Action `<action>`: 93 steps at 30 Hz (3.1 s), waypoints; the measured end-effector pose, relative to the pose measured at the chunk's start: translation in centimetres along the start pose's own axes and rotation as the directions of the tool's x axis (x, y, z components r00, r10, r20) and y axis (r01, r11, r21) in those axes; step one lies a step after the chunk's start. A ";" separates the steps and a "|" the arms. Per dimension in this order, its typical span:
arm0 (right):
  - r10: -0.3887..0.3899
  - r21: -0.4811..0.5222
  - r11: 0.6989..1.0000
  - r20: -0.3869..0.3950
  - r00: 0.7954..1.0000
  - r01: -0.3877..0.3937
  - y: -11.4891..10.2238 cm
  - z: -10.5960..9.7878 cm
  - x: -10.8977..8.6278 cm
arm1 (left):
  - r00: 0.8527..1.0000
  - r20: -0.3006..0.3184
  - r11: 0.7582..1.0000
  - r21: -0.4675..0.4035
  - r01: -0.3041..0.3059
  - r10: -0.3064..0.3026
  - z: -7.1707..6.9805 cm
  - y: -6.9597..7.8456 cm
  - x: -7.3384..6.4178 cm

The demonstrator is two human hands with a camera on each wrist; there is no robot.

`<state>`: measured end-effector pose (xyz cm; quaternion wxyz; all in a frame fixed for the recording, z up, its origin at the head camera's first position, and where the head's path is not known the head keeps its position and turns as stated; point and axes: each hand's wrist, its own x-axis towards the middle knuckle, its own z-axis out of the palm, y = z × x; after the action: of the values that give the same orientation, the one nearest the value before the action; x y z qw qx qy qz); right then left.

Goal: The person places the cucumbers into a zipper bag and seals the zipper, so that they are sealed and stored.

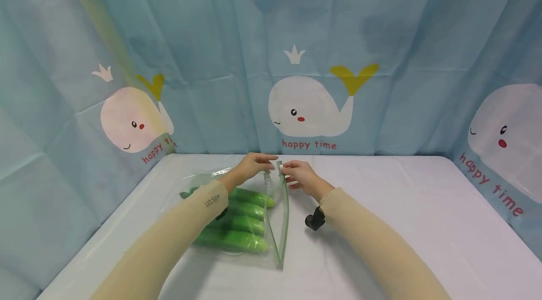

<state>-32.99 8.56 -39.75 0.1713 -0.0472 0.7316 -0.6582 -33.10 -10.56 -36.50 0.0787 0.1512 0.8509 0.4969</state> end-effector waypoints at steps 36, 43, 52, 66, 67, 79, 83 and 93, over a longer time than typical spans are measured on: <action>-0.060 -0.179 0.983 -0.136 0.989 0.035 -0.1 2.1 -1.4 | 0.995 -0.097 0.997 0.070 0.019 -0.013 1.4 0.9 -0.4; -0.153 -0.186 0.974 -0.138 0.978 0.126 -0.6 2.8 -1.3 | 0.990 -0.142 1.000 0.030 0.003 0.002 1.3 0.6 -0.3; -0.039 -0.230 0.973 -0.109 0.993 0.013 -0.3 2.6 -2.2 | 0.978 -0.193 0.997 0.012 0.082 -0.078 1.1 1.2 -0.3; -0.003 -0.245 0.969 -0.103 0.995 -0.022 -0.7 2.4 -2.1 | 0.947 -0.293 0.991 0.001 0.137 -0.131 1.5 2.3 0.2; -0.006 -0.254 0.967 -0.104 0.995 -0.021 -0.7 2.5 -2.2 | 0.941 -0.308 0.990 -0.005 0.144 -0.138 1.5 2.4 0.3; 0.060 -0.279 0.956 -0.118 0.991 -0.091 -0.7 2.9 -3.3 | 0.913 -0.376 0.987 -0.080 0.138 -0.158 1.5 2.4 0.8; 0.103 -0.259 0.957 -0.116 0.988 -0.130 -0.3 2.9 -3.5 | 0.907 -0.386 0.985 -0.105 0.139 -0.169 1.6 2.4 0.7; 0.137 -0.239 0.958 -0.101 0.985 -0.158 0.7 2.8 -4.2 | 0.893 -0.405 0.978 -0.138 0.154 -0.198 1.3 2.2 0.6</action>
<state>-28.09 7.19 -39.91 0.1821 0.0140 0.8157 -0.5489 -32.87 -8.24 -35.22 -0.0523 -0.0403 0.8315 0.5516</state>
